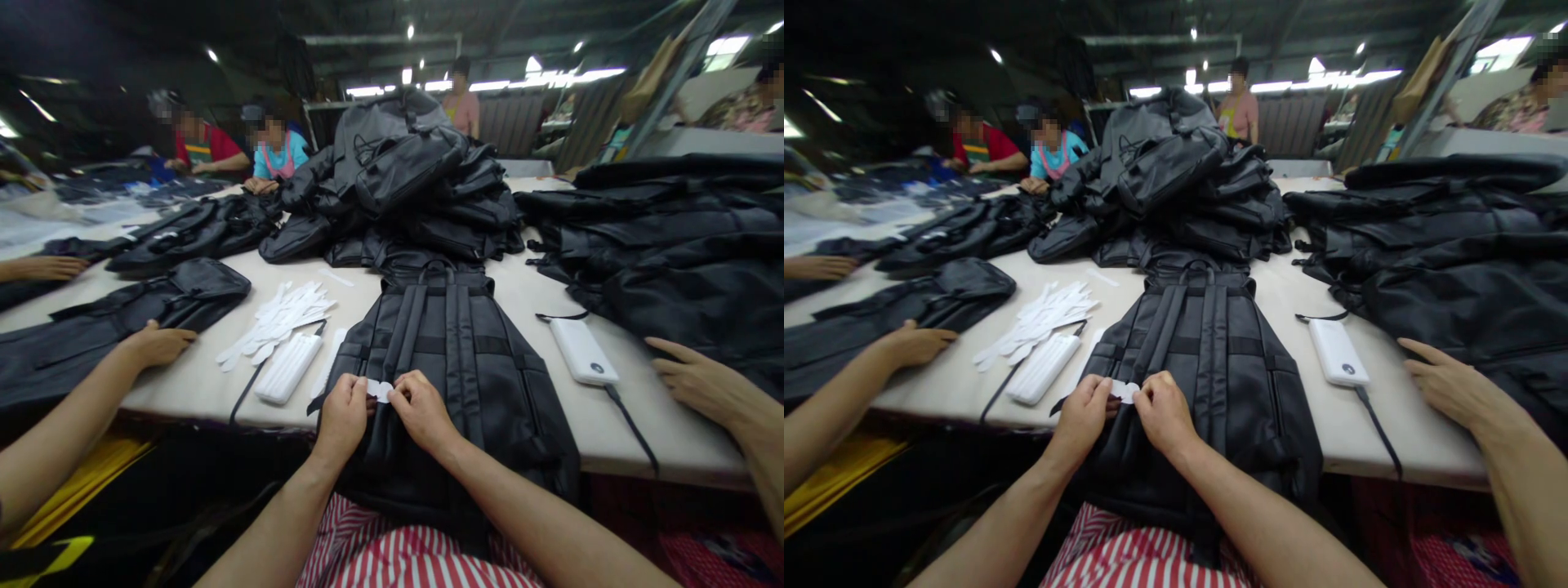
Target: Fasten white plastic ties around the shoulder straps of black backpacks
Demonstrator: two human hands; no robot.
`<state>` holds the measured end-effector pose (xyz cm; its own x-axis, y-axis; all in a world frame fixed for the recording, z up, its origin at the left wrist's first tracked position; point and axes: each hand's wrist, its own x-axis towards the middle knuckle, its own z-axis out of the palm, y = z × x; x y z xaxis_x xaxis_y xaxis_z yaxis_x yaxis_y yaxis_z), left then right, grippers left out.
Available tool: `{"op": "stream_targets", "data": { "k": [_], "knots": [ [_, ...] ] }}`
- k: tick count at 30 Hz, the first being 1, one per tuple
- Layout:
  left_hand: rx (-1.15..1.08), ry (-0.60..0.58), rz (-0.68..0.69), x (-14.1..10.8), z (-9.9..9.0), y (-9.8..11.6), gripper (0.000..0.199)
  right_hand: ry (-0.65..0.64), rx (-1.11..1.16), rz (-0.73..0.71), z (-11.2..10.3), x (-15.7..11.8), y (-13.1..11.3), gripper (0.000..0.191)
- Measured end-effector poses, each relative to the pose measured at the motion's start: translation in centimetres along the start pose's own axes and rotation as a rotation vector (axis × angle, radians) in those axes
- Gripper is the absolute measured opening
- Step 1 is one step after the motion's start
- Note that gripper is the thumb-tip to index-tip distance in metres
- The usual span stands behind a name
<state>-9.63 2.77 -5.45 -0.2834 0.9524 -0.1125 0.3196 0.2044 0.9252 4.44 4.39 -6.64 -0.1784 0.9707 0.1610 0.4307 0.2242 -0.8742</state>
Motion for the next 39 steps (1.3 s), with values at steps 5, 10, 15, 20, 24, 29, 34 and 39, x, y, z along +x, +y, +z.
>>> {"op": "stream_targets", "data": {
  "k": [5, 10, 15, 20, 24, 29, 34, 39],
  "knots": [
    [-0.129, 0.038, -0.026, -0.4, 0.1, 0.3, 0.024, 0.076, 0.046, 0.252, -0.2, 0.1, 0.3, 0.033],
    [-0.364, 0.004, -0.149, -0.4, 0.2, 1.3, 0.021, -0.048, 0.501, 0.482, -0.3, 0.3, -1.0, 0.057],
    [-0.238, 0.032, -0.107, -0.1, 0.1, 1.4, 0.024, 0.016, 0.834, 0.308, -0.2, -0.1, -2.1, 0.030],
    [-0.103, 0.080, -0.047, -0.3, 0.1, 0.9, 0.029, -0.081, 0.974, 0.395, -0.5, -0.4, -1.2, 0.028],
    [0.073, 0.136, 0.068, -0.4, 0.3, 0.3, 0.026, -0.143, 0.733, 0.561, -1.1, 0.2, -0.7, 0.026],
    [0.029, 0.149, 0.054, -0.2, 0.5, -0.1, 0.029, -0.089, 0.835, 0.426, -1.0, 0.5, -0.4, 0.027],
    [0.167, 0.219, 0.186, -1.0, 0.7, 0.5, 0.023, -0.133, 0.646, 0.567, -1.5, 0.4, -1.2, 0.035],
    [0.303, 0.264, 0.384, -2.1, 1.1, 0.7, 0.015, 0.075, 0.460, 0.455, -1.5, 0.7, -2.9, 0.054]
  ]
}}
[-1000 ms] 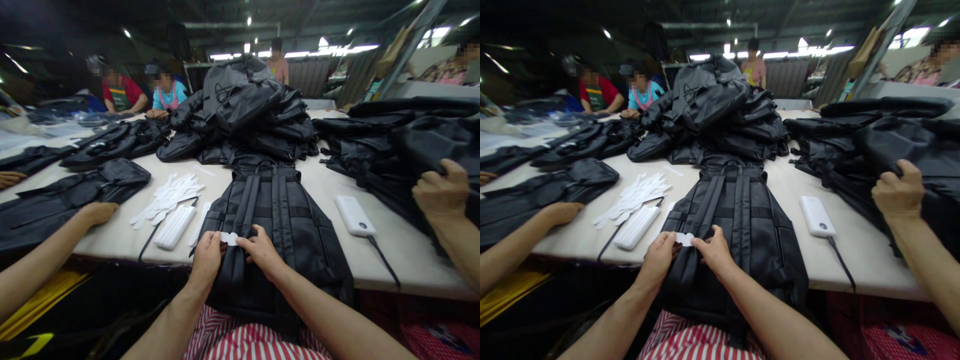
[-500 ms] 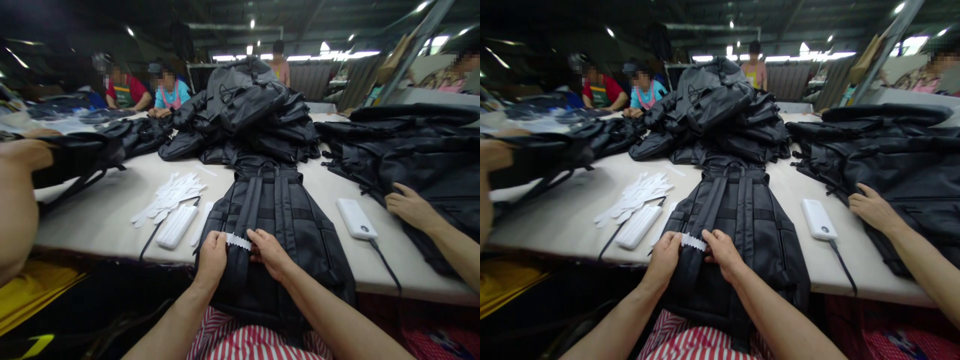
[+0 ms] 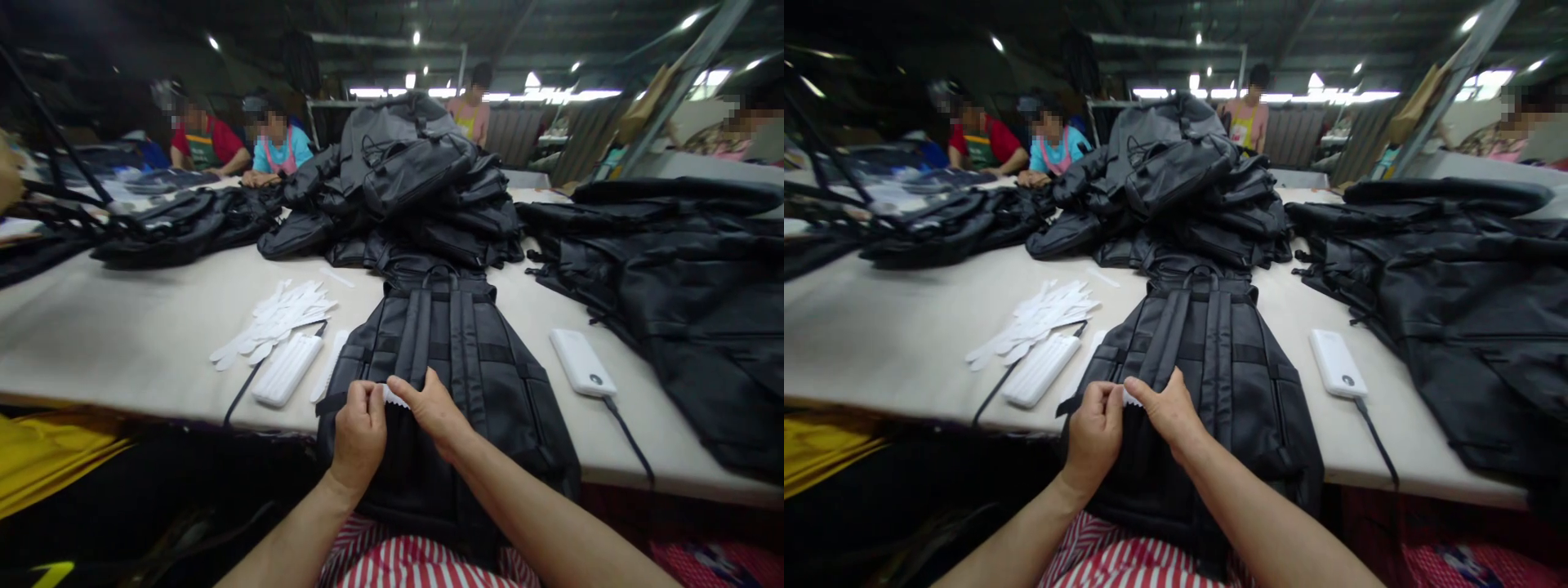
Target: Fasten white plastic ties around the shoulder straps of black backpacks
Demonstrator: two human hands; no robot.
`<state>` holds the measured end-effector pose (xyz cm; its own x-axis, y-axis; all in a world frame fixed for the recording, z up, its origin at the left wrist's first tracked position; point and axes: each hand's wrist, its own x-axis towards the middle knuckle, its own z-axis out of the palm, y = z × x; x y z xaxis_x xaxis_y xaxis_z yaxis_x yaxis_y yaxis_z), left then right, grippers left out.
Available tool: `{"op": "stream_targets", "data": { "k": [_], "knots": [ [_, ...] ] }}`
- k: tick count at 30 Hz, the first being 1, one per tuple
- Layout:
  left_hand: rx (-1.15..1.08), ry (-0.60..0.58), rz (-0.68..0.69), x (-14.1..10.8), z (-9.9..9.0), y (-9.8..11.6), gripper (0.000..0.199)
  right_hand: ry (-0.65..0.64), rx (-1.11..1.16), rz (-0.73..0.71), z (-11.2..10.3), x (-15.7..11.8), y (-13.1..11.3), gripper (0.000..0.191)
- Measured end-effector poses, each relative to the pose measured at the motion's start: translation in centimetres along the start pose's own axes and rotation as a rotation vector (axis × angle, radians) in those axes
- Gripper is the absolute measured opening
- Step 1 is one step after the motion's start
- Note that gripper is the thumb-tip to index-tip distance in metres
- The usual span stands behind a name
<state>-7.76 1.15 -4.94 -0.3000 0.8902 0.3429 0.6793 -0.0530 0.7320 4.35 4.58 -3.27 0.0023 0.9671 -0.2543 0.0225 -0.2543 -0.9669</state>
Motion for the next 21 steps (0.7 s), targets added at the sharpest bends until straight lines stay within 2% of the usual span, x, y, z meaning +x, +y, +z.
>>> {"op": "stream_targets", "data": {
  "k": [4, 6, 9, 11, 14, 15, 18, 21],
  "knots": [
    [0.058, -0.018, 0.118, -0.2, 0.1, -0.6, 0.014, -0.048, 0.054, -0.005, 0.4, 0.1, 0.3, 0.051],
    [0.044, -0.015, 0.099, 0.0, 0.0, -0.8, 0.014, -0.074, 0.078, -0.027, 0.4, 0.3, 0.8, 0.049],
    [-0.025, -0.001, -0.005, 0.4, -0.2, -0.8, 0.017, -0.102, 0.058, -0.089, 0.2, 0.7, 1.6, 0.050],
    [-0.062, -0.004, -0.065, 0.5, -0.2, -0.7, 0.019, -0.061, -0.047, -0.157, 0.1, 0.8, 1.9, 0.058],
    [-0.074, -0.020, -0.087, 0.3, -0.1, -0.8, 0.019, 0.116, -0.364, -0.337, -0.2, 0.4, 1.5, 0.078],
    [-0.073, -0.021, -0.085, 0.2, 0.0, -0.8, 0.019, 0.163, -0.489, -0.410, -0.4, 0.2, 1.2, 0.077],
    [-0.063, -0.007, -0.065, -0.1, 0.0, -1.0, 0.017, 0.212, -0.822, -0.598, -0.6, -0.9, 0.1, 0.045],
    [-0.034, 0.024, -0.008, -0.2, 0.1, -0.9, 0.016, 0.177, -1.016, -0.707, -0.4, -1.8, -0.7, 0.016]
  ]
}}
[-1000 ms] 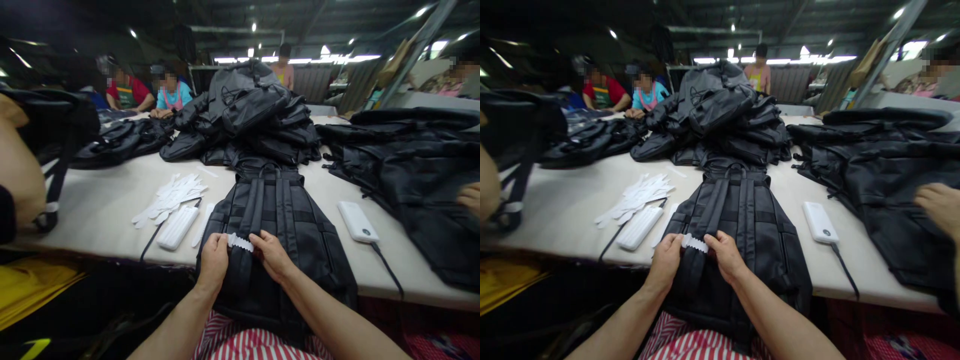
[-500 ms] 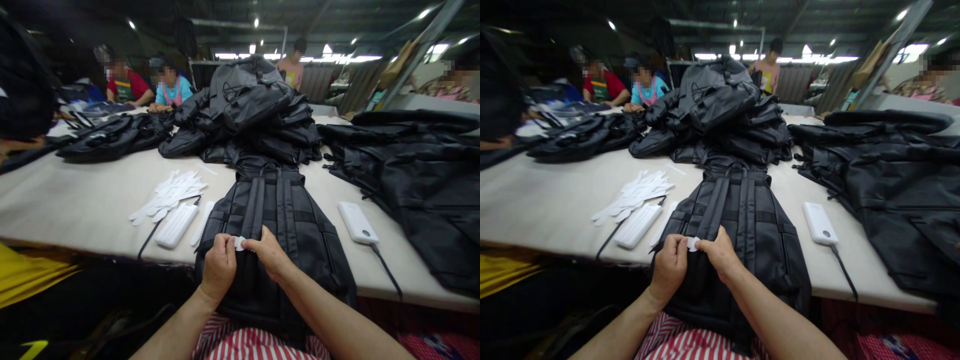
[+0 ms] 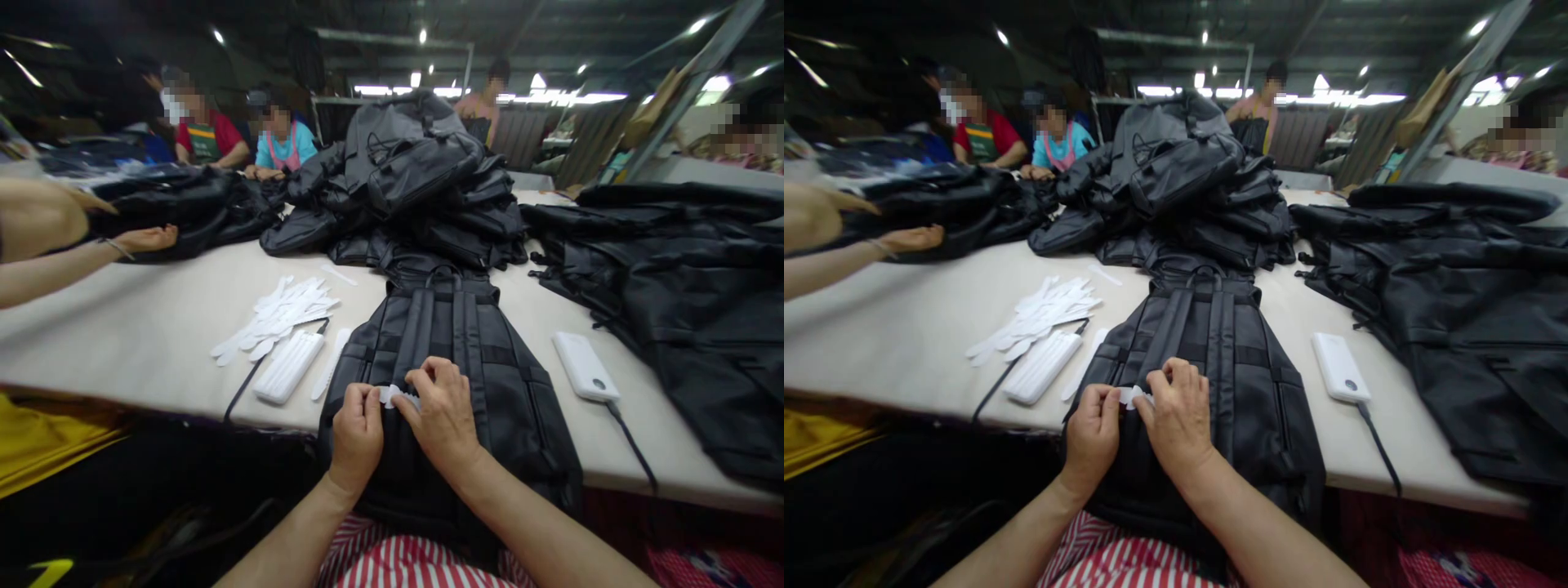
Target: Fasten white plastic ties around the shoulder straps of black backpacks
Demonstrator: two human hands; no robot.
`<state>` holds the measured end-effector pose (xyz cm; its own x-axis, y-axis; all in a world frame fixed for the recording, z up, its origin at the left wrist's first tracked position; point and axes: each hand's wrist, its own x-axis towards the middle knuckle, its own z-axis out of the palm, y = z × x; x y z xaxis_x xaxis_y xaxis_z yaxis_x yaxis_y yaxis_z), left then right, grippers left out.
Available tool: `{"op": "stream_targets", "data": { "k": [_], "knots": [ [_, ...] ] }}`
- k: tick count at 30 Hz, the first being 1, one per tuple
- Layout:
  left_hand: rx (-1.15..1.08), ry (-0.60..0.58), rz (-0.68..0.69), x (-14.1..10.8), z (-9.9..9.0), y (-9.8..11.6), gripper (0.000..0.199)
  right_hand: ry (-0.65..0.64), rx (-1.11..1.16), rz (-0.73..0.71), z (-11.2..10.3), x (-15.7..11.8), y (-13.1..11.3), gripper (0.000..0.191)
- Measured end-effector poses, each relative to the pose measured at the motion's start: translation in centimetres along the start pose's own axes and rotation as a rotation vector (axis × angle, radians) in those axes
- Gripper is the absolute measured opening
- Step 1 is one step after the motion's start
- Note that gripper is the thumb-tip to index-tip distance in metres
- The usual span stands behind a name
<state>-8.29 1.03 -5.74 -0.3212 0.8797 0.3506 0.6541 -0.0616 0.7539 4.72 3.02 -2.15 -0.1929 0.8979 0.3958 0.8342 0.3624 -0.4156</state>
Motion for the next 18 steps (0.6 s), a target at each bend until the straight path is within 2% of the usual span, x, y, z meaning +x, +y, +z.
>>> {"op": "stream_targets", "data": {
  "k": [3, 7, 10, 14, 18],
  "knots": [
    [0.032, 0.038, 0.073, 0.0, 0.0, 0.1, 0.014, -0.123, 0.047, -0.007, 0.1, 0.0, -0.4, 0.015],
    [0.039, 0.046, 0.131, -0.1, 0.2, 0.1, 0.012, -0.231, 0.245, 0.210, 0.6, 0.3, -0.3, 0.015],
    [0.035, 0.045, 0.129, -0.3, 0.3, -0.2, 0.012, -0.256, 0.340, 0.291, 0.6, 0.4, -0.2, 0.017],
    [0.032, 0.029, 0.113, -0.3, 0.3, -0.2, 0.012, -0.231, 0.393, 0.251, 0.8, 0.2, 0.1, 0.014],
    [0.032, -0.020, 0.053, -0.1, 0.3, -0.1, 0.014, -0.256, 0.434, 0.301, 1.4, 0.2, 0.5, 0.016]
  ]
}}
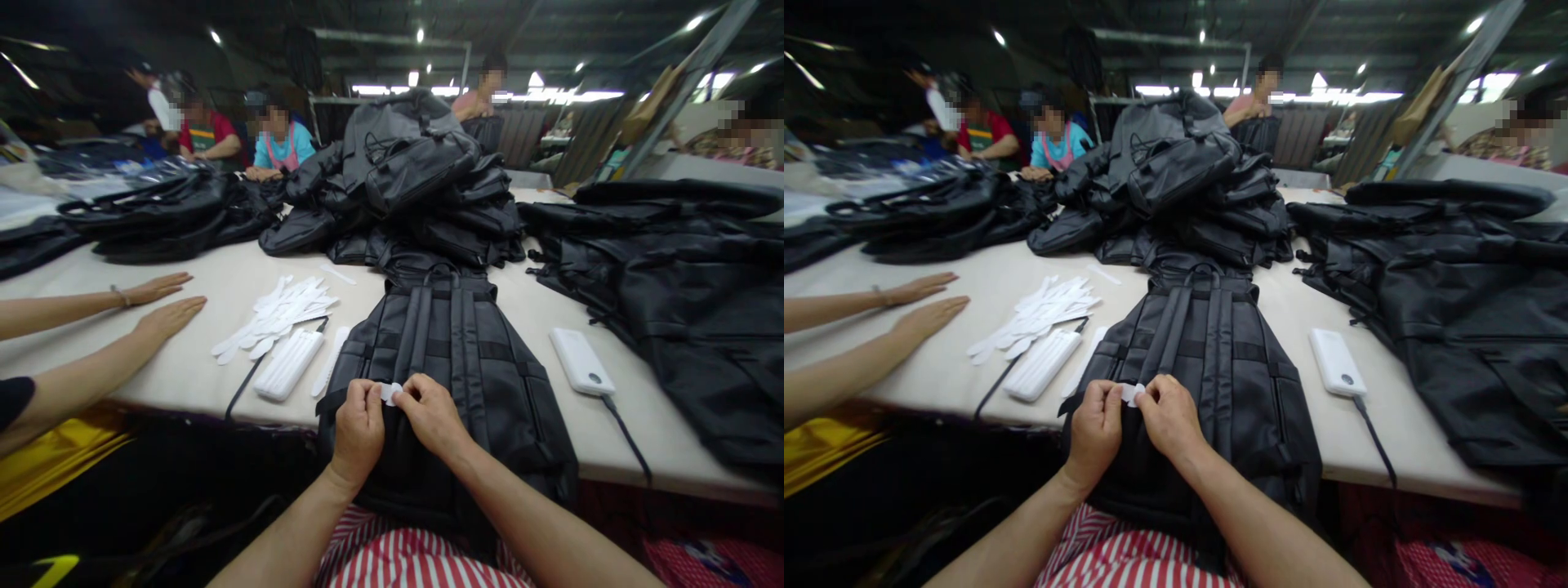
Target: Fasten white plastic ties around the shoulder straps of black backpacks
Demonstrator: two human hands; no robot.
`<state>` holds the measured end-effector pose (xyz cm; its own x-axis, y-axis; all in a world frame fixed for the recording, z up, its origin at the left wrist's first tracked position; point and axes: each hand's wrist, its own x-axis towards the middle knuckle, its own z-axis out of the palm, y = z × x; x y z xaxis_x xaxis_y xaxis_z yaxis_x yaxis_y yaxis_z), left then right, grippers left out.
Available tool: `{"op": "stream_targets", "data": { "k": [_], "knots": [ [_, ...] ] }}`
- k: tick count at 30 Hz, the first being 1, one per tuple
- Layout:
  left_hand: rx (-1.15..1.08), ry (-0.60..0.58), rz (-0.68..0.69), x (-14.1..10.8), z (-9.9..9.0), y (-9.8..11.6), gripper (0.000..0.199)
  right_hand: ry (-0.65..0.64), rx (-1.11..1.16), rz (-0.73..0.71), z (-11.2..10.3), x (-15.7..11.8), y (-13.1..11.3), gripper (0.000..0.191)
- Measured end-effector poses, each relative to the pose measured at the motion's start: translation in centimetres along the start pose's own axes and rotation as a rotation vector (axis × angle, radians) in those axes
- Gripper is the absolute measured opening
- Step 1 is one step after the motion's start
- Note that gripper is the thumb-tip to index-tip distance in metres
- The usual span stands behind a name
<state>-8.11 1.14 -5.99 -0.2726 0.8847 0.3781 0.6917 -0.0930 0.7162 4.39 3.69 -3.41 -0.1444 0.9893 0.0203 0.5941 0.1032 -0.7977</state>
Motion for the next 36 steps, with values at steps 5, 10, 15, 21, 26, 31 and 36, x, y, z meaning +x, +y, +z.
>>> {"op": "stream_targets", "data": {
  "k": [5, 10, 15, 21, 26, 31, 36],
  "knots": [
    [-0.026, 0.012, -0.063, 0.2, -0.1, 0.1, 0.018, 0.000, -0.114, -0.047, 0.2, 0.1, 0.1, 0.015],
    [-0.065, 0.003, -0.090, 0.0, -0.4, 0.1, 0.017, 0.023, -0.243, -0.105, 0.0, -0.1, 0.3, 0.014],
    [-0.334, -0.167, -0.308, 0.8, 0.1, -0.4, 0.023, -0.105, -0.121, -0.010, -0.2, 0.7, 1.4, 0.016],
    [-0.598, -0.359, -0.699, 1.2, 0.1, 0.5, 0.024, -0.087, -0.036, 0.072, 0.4, 1.0, 2.5, 0.017],
    [-0.497, -0.525, -0.639, 1.0, -0.3, 1.4, 0.030, -0.085, -0.030, 0.053, 0.6, 0.7, 2.9, 0.016],
    [-0.411, -0.461, -0.551, 0.9, 0.6, 1.1, 0.028, -0.034, -0.009, 0.077, 0.6, 0.6, 3.0, 0.013],
    [-0.627, -0.354, -0.519, 0.1, 0.8, 1.4, 0.031, 0.055, 0.440, 0.313, 0.4, 0.2, 2.6, 0.065]
  ]
}}
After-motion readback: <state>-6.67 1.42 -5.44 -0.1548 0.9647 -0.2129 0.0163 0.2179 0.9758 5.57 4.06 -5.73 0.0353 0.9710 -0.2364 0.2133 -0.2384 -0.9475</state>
